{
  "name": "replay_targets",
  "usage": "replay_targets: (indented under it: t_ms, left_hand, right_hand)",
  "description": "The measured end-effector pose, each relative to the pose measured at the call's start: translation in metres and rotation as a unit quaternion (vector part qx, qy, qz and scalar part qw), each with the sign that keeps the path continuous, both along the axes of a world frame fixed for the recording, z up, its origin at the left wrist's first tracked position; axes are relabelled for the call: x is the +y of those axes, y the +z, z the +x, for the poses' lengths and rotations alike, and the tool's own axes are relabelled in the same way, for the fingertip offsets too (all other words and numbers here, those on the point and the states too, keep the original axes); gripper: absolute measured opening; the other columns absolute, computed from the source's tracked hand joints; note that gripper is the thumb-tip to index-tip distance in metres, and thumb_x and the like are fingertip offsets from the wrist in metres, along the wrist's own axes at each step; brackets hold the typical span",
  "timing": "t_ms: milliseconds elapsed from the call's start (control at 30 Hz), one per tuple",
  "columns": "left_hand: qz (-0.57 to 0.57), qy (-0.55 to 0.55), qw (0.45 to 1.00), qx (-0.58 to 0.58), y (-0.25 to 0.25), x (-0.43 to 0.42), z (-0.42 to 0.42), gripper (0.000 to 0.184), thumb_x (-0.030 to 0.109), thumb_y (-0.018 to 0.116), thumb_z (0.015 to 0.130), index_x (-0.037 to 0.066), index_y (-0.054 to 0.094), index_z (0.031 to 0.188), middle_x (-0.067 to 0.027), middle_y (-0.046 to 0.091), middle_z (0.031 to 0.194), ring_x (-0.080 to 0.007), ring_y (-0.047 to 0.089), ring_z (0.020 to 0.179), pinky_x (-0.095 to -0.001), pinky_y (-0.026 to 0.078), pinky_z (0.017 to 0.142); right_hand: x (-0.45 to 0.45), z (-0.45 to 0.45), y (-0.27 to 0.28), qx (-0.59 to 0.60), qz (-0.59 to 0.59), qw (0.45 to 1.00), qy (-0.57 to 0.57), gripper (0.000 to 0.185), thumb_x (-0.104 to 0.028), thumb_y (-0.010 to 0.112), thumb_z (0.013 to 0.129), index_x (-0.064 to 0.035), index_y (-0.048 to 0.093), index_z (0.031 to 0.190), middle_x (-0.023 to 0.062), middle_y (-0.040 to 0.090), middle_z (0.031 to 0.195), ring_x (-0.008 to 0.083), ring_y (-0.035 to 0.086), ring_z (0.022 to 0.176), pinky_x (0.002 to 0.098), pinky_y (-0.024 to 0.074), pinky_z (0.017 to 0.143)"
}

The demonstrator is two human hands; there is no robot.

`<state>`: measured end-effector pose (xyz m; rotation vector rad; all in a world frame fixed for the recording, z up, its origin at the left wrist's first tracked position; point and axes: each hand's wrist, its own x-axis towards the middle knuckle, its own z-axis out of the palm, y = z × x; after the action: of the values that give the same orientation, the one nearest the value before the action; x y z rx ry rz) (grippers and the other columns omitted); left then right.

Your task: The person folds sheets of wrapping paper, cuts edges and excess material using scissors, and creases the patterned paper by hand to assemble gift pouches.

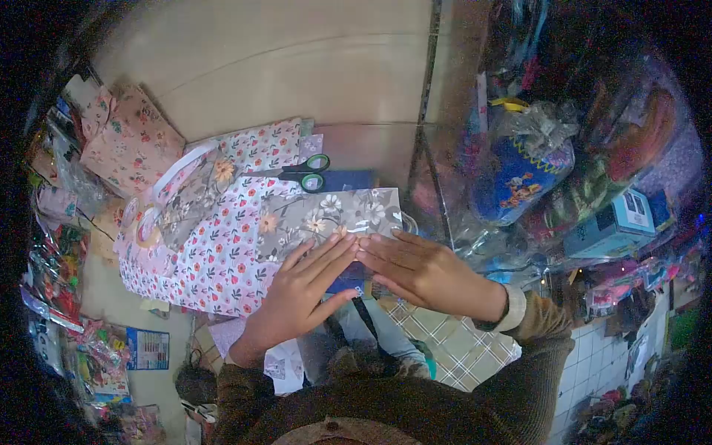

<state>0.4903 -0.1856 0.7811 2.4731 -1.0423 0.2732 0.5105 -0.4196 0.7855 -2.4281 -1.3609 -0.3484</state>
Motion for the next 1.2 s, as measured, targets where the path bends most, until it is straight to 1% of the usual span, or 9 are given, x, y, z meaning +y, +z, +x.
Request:
replay_targets:
  t_ms: [100, 333, 433, 733, 833, 967, 1000, 1100, 1200]
  left_hand:
    - [0.009, 0.003, 1.0, -0.014, -0.002, 0.0, -0.001, 0.05, 0.031, 0.056, 0.086, 0.002, 0.047, 0.126, -0.0119, 0.043, 0.135, -0.0242, 0.037, 0.128, -0.0423, 0.028, 0.103]
    - [0.009, 0.013, 0.997, -0.078, -0.012, -0.001, 0.0, 0.044, 0.032, 0.055, 0.086, 0.002, 0.053, 0.118, -0.0121, 0.048, 0.13, -0.0231, 0.041, 0.125, -0.0404, 0.03, 0.102]
    - [0.009, 0.012, 0.998, -0.065, -0.01, -0.001, 0.0, 0.043, 0.032, 0.054, 0.087, 0.002, 0.053, 0.118, -0.0116, 0.048, 0.13, -0.0229, 0.041, 0.125, -0.0405, 0.03, 0.102]
    - [0.009, 0.014, 0.998, -0.063, -0.009, -0.001, -0.001, 0.045, 0.031, 0.05, 0.089, 0.002, 0.05, 0.123, -0.0125, 0.046, 0.131, -0.023, 0.042, 0.124, -0.0396, 0.029, 0.103]
    - [0.001, -0.006, 0.999, -0.034, -0.009, 0.001, 0.001, 0.044, 0.028, 0.053, 0.088, 0.0, 0.049, 0.122, -0.0168, 0.046, 0.13, -0.0272, 0.04, 0.125, -0.0428, 0.029, 0.103]
    - [-0.022, -0.022, 0.999, -0.017, -0.004, 0.004, 0.003, 0.039, 0.019, 0.048, 0.089, -0.001, 0.048, 0.123, -0.0173, 0.046, 0.13, -0.0276, 0.039, 0.126, -0.0435, 0.029, 0.103]
    - [-0.011, -0.028, 0.999, -0.018, -0.005, 0.005, 0.004, 0.042, 0.016, 0.049, 0.088, -0.002, 0.044, 0.125, -0.0175, 0.046, 0.131, -0.028, 0.04, 0.126, -0.0427, 0.028, 0.103]
    - [-0.065, 0.001, 0.995, 0.076, -0.005, 0.004, 0.003, 0.049, 0.017, 0.052, 0.087, -0.004, 0.035, 0.128, -0.0164, 0.046, 0.131, -0.0281, 0.042, 0.123, -0.0414, 0.029, 0.102]
    - [-0.103, -0.007, 0.992, 0.078, -0.002, 0.005, 0.003, 0.056, 0.018, 0.055, 0.086, -0.004, 0.028, 0.13, -0.0147, 0.047, 0.131, -0.0283, 0.046, 0.119, -0.0402, 0.03, 0.1]
  right_hand:
    - [0.001, -0.001, 0.001, -0.013, -0.001, 1.0, -0.005, 0.041, -0.02, 0.058, 0.085, -0.0077, 0.051, 0.124, 0.0092, 0.054, 0.123, 0.0225, 0.053, 0.112, 0.0388, 0.042, 0.096]
    - [0.011, -0.007, 0.012, -0.031, 0.016, 0.999, 0.004, 0.044, -0.019, 0.062, 0.082, -0.0024, 0.051, 0.122, 0.0121, 0.054, 0.121, 0.0243, 0.054, 0.11, 0.0404, 0.0432, 0.093]
    - [0.016, -0.011, 0.004, 0.0, 0.053, 0.999, 0.007, 0.044, -0.018, 0.062, 0.082, -0.0008, 0.051, 0.121, 0.0142, 0.054, 0.12, 0.0264, 0.054, 0.11, 0.0399, 0.043, 0.093]
    - [0.018, -0.016, -0.005, -0.066, 0.059, 0.996, -0.033, 0.05, -0.02, 0.065, 0.08, 0.001, 0.049, 0.122, 0.0148, 0.053, 0.122, 0.0281, 0.053, 0.111, 0.0395, 0.041, 0.097]
    - [0.022, -0.014, -0.01, -0.073, 0.058, 0.995, -0.044, 0.053, -0.021, 0.065, 0.079, 0.0014, 0.048, 0.124, 0.015, 0.053, 0.121, 0.0276, 0.052, 0.112, 0.0396, 0.04, 0.098]
    - [0.02, -0.013, -0.009, -0.074, 0.045, 0.995, -0.052, 0.055, -0.024, 0.065, 0.079, 0.0014, 0.047, 0.125, 0.0155, 0.053, 0.121, 0.027, 0.052, 0.112, 0.0402, 0.0393, 0.099]
    - [0.021, -0.014, -0.009, -0.075, 0.042, 0.995, -0.051, 0.055, -0.024, 0.065, 0.08, 0.0014, 0.046, 0.125, 0.0156, 0.053, 0.12, 0.0268, 0.052, 0.112, 0.0403, 0.0393, 0.099]
    - [0.024, -0.015, -0.003, -0.048, 0.051, 0.996, -0.056, 0.054, -0.024, 0.068, 0.077, -0.0021, 0.05, 0.124, 0.0153, 0.056, 0.118, 0.0279, 0.054, 0.11, 0.0413, 0.0408, 0.098]
    - [0.022, -0.013, -0.004, -0.034, 0.047, 0.998, -0.035, 0.053, -0.027, 0.068, 0.077, -0.0048, 0.052, 0.123, 0.0151, 0.055, 0.118, 0.0279, 0.054, 0.11, 0.0414, 0.041, 0.097]
